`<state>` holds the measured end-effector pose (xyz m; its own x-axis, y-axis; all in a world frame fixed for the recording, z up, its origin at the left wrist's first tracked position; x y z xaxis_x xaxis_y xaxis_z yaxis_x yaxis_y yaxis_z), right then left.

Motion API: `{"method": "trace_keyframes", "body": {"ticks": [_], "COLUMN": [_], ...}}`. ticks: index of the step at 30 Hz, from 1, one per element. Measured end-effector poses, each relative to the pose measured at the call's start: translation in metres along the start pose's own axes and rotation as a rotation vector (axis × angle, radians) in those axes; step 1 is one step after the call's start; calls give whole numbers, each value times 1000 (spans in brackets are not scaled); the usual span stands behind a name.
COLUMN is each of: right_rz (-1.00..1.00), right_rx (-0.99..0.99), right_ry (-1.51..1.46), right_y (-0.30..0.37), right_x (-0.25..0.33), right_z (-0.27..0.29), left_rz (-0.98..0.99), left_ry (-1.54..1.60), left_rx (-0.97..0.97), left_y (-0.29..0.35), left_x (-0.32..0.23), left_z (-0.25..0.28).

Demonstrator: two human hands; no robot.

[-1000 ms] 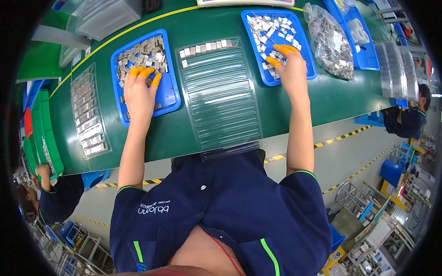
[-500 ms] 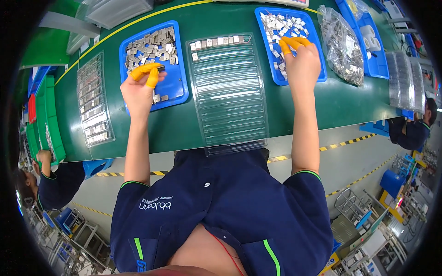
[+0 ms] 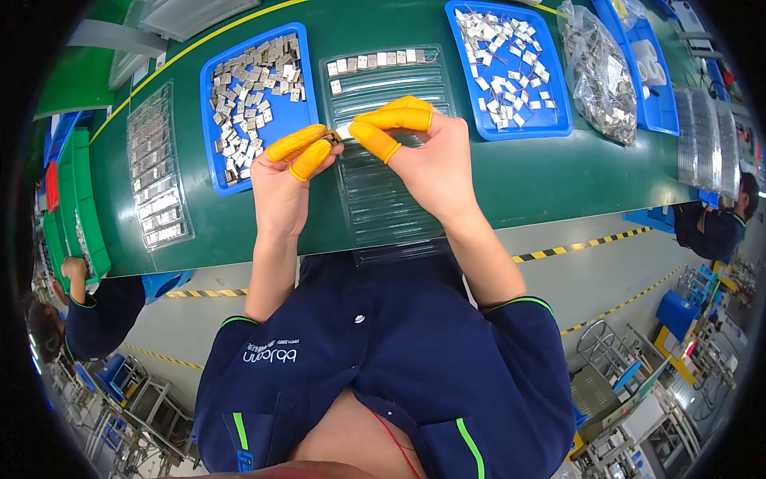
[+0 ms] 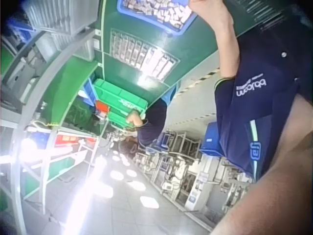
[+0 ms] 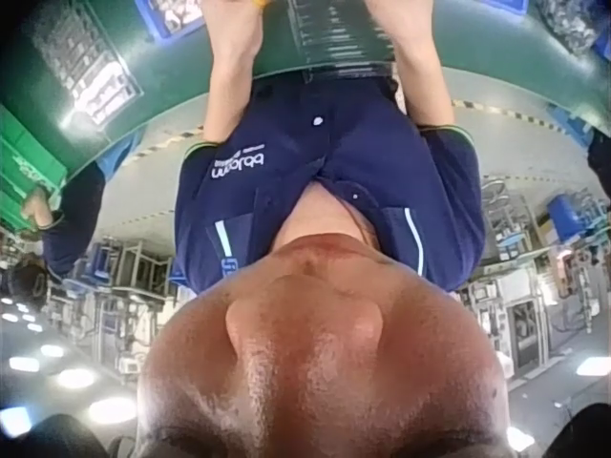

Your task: Picking small electronic components from trays and placing them into a plastic organizer.

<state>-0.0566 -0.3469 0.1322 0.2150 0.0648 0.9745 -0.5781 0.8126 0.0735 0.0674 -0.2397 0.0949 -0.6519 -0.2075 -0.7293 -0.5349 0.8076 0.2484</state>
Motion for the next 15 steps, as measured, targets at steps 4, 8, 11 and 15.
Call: {"method": "trace_keyframes", "body": {"ticks": [4, 8, 11, 15], "right_rz": [31, 44, 58, 125], "right_rx": [100, 74, 72, 121], "right_ry": [48, 65, 115, 153], "right_y": [3, 2, 2, 4], "right_x": [6, 6, 6, 5], "right_z": [-7, -4, -5, -6], "left_rz": [-19, -9, -61, -160], "left_ry": [-81, -86, -146, -251], "left_rx": [3, -4, 5, 12], "left_y": [3, 2, 3, 4], "left_x": [-5, -6, -6, -9], "left_z": [-1, -1, -2, 0]}}
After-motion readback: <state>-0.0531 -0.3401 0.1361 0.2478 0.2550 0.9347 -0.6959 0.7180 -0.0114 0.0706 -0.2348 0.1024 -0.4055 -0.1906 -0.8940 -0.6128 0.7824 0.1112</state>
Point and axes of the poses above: each hand's wrist, its own y-axis away from the middle knuckle, its own z-axis out of the back of the hand, x = y × z, the point moved 5 cm from there along -y, towards the middle knuckle, and after that the axes turned 9 degrees about y, right-handed, at the moved point
